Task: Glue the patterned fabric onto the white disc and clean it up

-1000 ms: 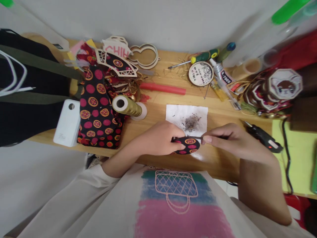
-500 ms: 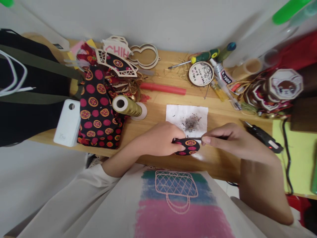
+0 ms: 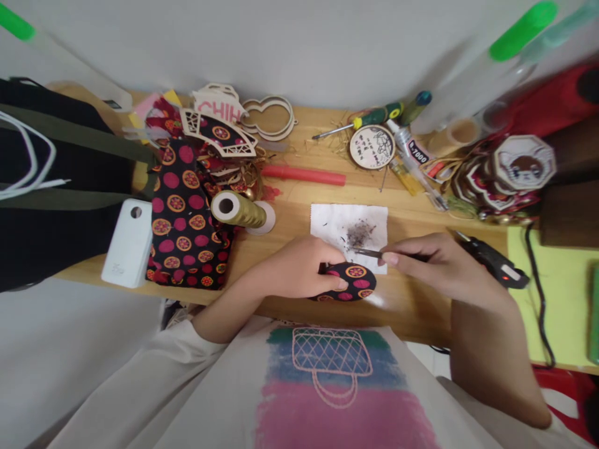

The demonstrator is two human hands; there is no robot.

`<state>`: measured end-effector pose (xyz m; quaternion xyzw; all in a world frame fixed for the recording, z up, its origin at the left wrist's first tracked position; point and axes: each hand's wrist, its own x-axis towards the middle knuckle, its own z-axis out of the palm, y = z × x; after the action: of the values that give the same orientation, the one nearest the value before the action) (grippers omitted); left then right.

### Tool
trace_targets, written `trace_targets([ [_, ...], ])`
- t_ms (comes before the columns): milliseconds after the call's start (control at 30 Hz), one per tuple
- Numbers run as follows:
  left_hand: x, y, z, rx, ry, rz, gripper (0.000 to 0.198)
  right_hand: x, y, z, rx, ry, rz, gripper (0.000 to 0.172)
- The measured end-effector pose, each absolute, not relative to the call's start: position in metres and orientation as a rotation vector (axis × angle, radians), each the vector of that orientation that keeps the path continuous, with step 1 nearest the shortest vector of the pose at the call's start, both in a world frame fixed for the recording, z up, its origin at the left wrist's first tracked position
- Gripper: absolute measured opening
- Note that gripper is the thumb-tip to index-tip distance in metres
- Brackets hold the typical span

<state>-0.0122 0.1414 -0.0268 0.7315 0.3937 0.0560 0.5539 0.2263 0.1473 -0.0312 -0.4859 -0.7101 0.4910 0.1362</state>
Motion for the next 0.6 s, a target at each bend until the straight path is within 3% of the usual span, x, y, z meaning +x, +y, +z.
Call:
trace_targets([
  [100,-0.016,0.141,-0.029,1.569,0.914,0.221,0.009,0.225,0.145,-0.033,-1.44,-2.082,1.351,0.033],
  [233,-0.02,0.14,-0.035,1.237,0.91,0.365,0.041,0.226,0.14,-0.034,-1.453,-2.17,1.034,0.03],
  [333,-0.02,0.14,-0.036,1.06,0.894,0.387,0.052,0.225,0.136,-0.034,-1.415,-2.228,0.777,0.027],
  [600,-0.013,0.141,-0.034,0.921,0.826,0.376,0.052,0.219,0.133,-0.032,-1.234,-2.388,0.33,0.031],
])
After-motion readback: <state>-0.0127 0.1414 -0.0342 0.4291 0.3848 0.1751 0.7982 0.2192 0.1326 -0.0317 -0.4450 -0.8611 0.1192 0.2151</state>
